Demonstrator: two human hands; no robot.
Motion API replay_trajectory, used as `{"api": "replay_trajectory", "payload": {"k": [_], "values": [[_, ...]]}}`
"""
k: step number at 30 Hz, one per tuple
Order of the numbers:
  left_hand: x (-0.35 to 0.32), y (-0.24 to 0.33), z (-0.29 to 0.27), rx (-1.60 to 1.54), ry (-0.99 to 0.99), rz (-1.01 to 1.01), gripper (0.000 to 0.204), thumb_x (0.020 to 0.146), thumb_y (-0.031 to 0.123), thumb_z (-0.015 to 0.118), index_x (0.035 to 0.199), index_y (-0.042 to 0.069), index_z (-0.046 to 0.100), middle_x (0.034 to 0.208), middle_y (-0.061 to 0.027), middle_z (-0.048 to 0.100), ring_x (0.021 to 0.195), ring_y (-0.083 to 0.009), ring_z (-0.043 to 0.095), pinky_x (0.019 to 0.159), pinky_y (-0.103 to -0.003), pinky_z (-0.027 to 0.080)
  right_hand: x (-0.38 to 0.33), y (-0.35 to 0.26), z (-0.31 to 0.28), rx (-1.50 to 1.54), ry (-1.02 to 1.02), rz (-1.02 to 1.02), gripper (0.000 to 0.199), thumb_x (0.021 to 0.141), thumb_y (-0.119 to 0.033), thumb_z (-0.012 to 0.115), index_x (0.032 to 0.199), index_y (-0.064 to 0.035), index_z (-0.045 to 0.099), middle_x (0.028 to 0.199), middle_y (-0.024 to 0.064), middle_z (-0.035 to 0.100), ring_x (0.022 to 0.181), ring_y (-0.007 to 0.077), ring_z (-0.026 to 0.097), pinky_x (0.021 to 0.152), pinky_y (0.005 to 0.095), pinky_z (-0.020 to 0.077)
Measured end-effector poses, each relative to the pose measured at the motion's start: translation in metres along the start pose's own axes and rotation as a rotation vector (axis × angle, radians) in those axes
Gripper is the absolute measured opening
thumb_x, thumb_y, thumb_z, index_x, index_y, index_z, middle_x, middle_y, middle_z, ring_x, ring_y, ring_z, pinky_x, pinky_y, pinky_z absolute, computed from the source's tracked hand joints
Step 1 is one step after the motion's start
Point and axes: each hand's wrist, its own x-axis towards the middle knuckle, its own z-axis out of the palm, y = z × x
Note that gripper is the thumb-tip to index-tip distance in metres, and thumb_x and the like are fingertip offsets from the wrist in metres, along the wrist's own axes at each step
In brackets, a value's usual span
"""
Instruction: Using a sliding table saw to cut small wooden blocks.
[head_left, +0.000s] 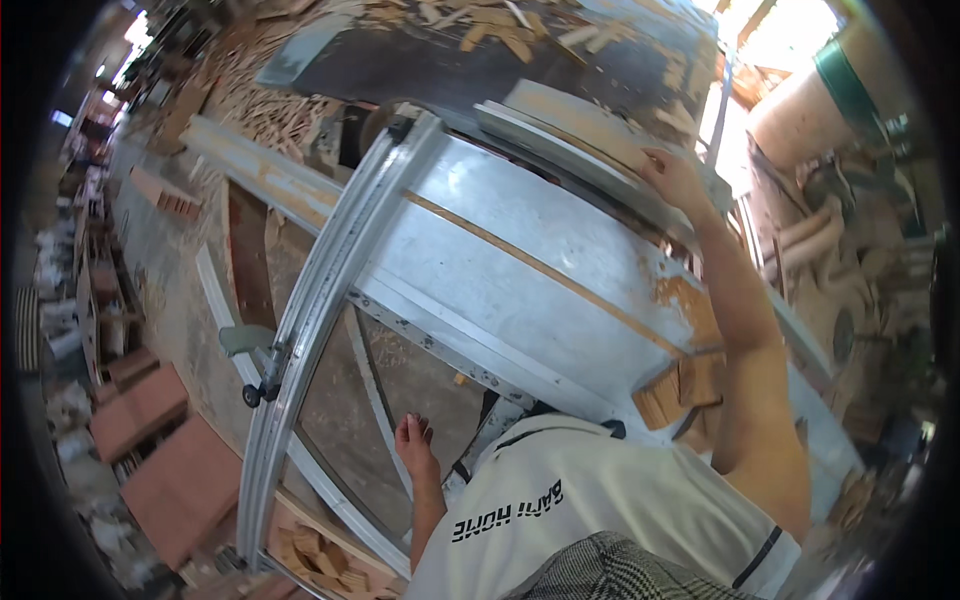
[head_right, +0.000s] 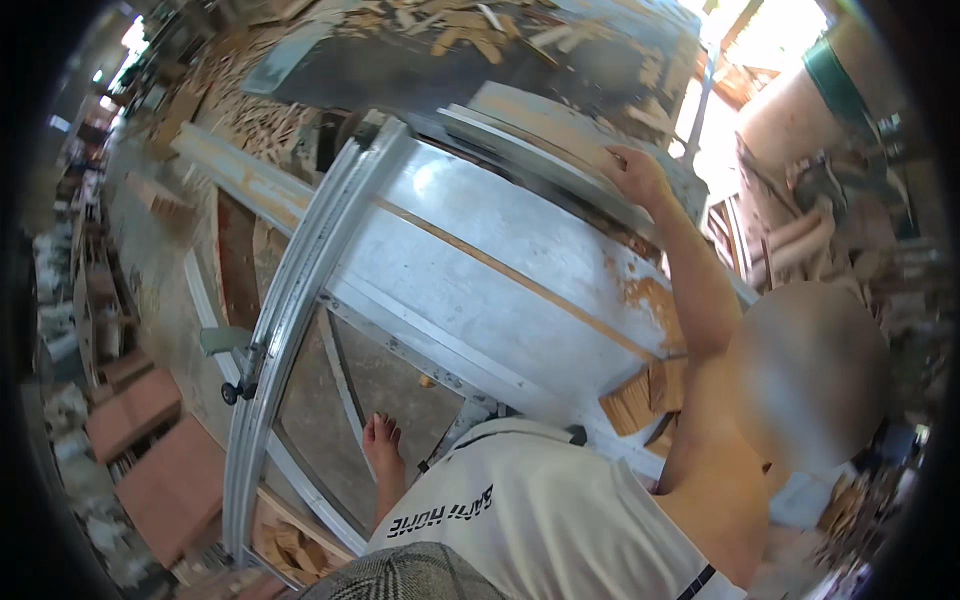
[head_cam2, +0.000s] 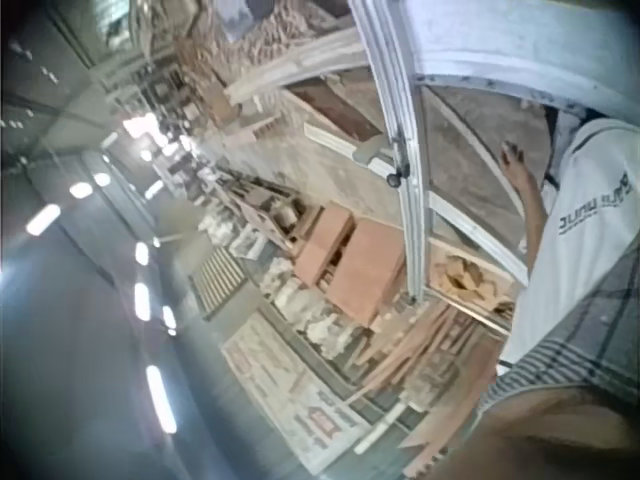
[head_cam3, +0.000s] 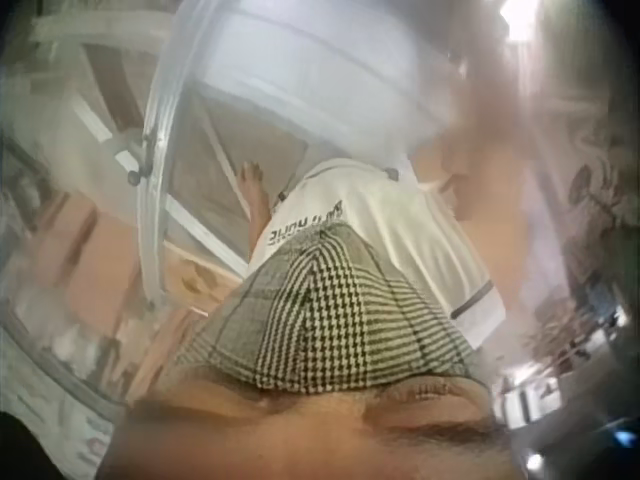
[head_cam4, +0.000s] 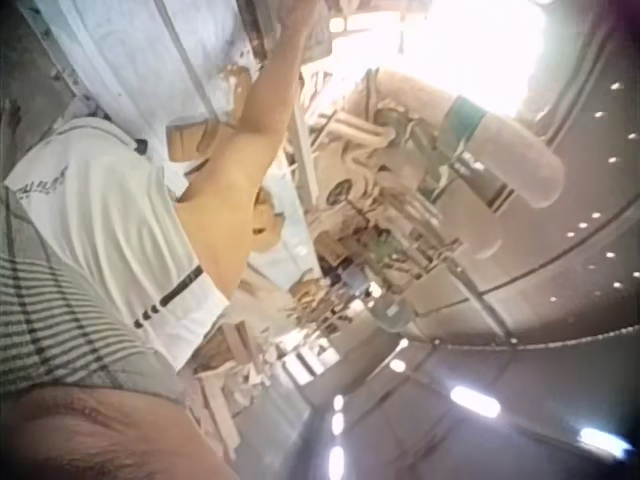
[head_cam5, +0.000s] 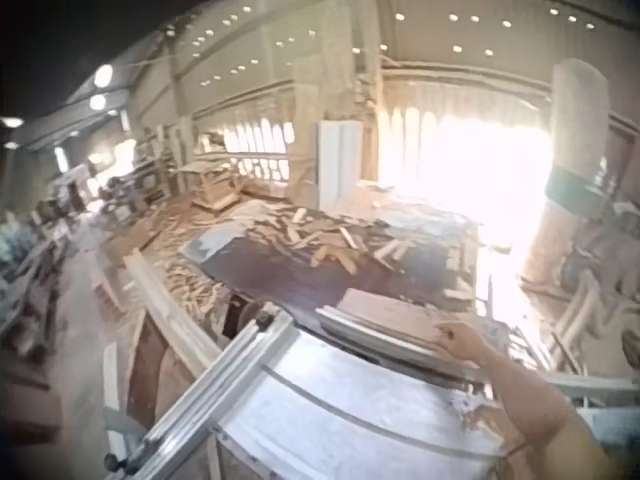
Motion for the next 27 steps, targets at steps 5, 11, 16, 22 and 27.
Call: {"api": "replay_trajectory", "payload": {"k": [5, 11, 16, 22, 27], "values": [[0.014, 0.003, -0.03, 0.125, -0.099, -0.029, 0.034, 0.103, 0.032, 0.065, 0.124, 0.005, 0.06, 0.118, -0.0063, 0.067, 0.107, -0.0192, 0.065, 0.089, -0.035, 0.052, -0.048, 0.075, -0.002, -0.28, -0.024, -0.006, 0.041, 0.1, -0.023, 0.054, 0.14, -0.0134, 0.06, 0.117, 0.0207, 0.07, 0.112, 0.0396, 0.065, 0.098, 0.0478, 0.0502], [0.013, 0.037, -0.006, 0.288, -0.217, 0.092, 0.042, 0.104, 0.034, 0.064, 0.132, 0.004, 0.056, 0.127, -0.0093, 0.064, 0.114, -0.0227, 0.064, 0.097, -0.04, 0.051, -0.224, 0.051, -0.049, -0.188, 0.526, -0.015, 0.036, 0.096, -0.024, 0.067, 0.13, -0.0112, 0.066, 0.118, 0.0187, 0.07, 0.11, 0.0388, 0.066, 0.094, 0.0465, 0.0535], [0.024, 0.042, 0.027, 0.379, -0.376, 0.131, 0.041, 0.104, 0.035, 0.064, 0.132, 0.006, 0.057, 0.122, -0.0054, 0.067, 0.11, -0.0176, 0.065, 0.094, -0.034, 0.051, -0.415, 0.04, -0.067, -0.205, 0.403, 0.408, 0.044, 0.09, -0.023, 0.075, 0.132, -0.0119, 0.065, 0.12, 0.0147, 0.07, 0.112, 0.0362, 0.066, 0.094, 0.0449, 0.0536], [-0.008, 0.053, 0.111, 0.472, -0.686, 0.185, 0.036, 0.105, 0.031, 0.063, 0.133, 0.008, 0.06, 0.118, -0.003, 0.067, 0.106, -0.013, 0.065, 0.089, -0.029, 0.052, -0.467, 0.042, -0.073, -0.278, 0.256, 0.549, 0.067, 0.082, -0.018, 0.08, 0.144, -0.012, 0.054, 0.138, 0.0125, 0.061, 0.12, 0.0347, 0.063, 0.1, 0.0438, 0.052], [-0.028, 0.056, 0.141, 0.472, -0.802, 0.227, 0.036, 0.105, 0.029, 0.064, 0.132, 0.006, 0.061, 0.119, -0.0031, 0.068, 0.106, -0.0125, 0.066, 0.087, -0.027, 0.053, -0.429, 0.03, -0.085, -0.297, 0.077, 0.206, 0.082, 0.073, -0.003, 0.078, 0.149, -0.0138, 0.047, 0.155, 0.0118, 0.045, 0.142, 0.0353, 0.043, 0.115, 0.0441, 0.0423]]}}
